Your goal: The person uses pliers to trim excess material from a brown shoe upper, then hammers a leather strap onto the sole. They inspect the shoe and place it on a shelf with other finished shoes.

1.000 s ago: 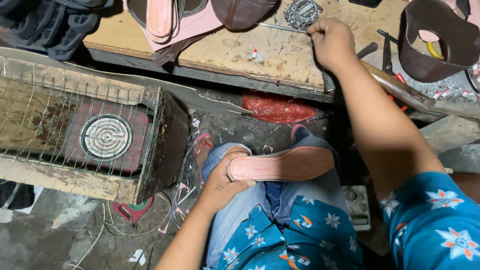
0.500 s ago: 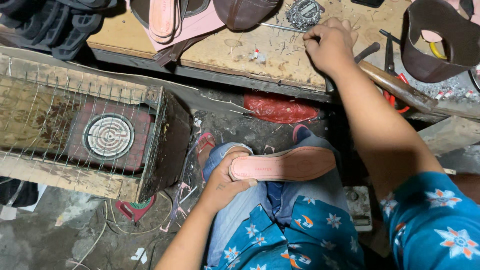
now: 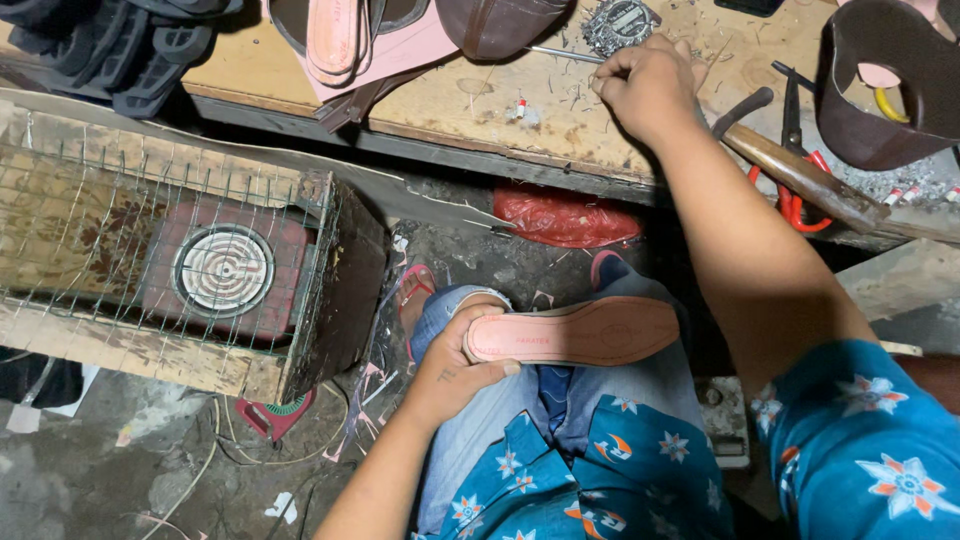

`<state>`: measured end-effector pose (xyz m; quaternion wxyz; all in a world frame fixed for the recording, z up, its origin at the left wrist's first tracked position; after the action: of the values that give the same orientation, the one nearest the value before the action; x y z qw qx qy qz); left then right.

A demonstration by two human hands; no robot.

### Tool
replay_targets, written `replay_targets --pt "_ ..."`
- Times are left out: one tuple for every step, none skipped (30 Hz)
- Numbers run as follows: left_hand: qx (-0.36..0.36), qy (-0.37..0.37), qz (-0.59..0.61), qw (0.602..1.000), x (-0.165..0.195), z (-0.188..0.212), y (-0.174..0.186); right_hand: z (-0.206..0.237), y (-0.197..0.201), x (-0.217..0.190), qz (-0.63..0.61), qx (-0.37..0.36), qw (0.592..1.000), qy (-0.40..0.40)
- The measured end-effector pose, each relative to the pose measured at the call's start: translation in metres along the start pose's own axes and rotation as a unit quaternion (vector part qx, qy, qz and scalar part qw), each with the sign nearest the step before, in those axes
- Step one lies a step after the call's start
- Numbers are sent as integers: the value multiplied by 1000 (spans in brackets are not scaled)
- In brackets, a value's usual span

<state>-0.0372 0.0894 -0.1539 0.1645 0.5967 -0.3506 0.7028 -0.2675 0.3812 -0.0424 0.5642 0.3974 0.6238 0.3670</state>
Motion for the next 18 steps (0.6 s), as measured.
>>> replay_targets --pt "0 -2 -1 1000 0 0 0 -1 -1 -1 -5 -15 1000 7" --pt "0 -6 -7 1000 0 0 0 -2 -1 -1 -10 -30 999 14" --pt "1 -9 -12 1000 1 0 1 -3 1 -2 -27 -27 999 27" --pt "1 -12 -17 1000 2 0 1 -2 4 -1 -43 -23 998 39" --pt "1 -6 -8 1000 1 0 2 -2 8 0 -59 -19 997 52" --pt "1 0 2 1000 0 0 2 -2 13 3 -62 -9 996 55" --pt "0 8 13 1000 -1 0 2 0 17 6 -66 1 996 57" --pt "1 5 14 1000 0 0 2 1 21 10 -70 11 996 58" --pt "2 1 14 1000 0 0 2 2 23 13 -65 7 996 54" --pt "2 -3 13 1000 1 0 1 3 24 16 -59 3 997 51" --pt "2 -7 7 1000 2 0 1 4 25 18 -54 -1 997 48" --pt "1 -11 0 1000 3 0 1 5 26 20 -58 -3 997 49" --pt "1 -15 -7 1000 3 -1 1 5 26 21 -62 -5 997 51" --pt "1 -15 -6 1000 3 -1 1 6 26 21 -66 -7 996 53" --pt "1 -15 -5 1000 2 -1 1 7 26 19 -53 -4 997 62" --pt "1 -15 -4 1000 1 -1 1 7 26 17 -39 -1 997 71" --pt "3 -7 -7 1000 0 -1 1 8 25 14 -25 3 997 79" --pt "5 1 -9 1000 -2 -1 2 9 25 14 -24 6 997 73"
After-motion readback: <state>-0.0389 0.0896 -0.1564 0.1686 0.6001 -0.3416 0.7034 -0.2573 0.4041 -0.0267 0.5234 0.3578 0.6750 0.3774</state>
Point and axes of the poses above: each hand's wrist, its own z-axis away from the middle knuckle, its own y-axis out of the back of the hand, x = y × z, the point moved 7 cm from there along -z, towards the middle knuckle, and after that the axes turned 14 degrees about -x, right-handed, at the moved point
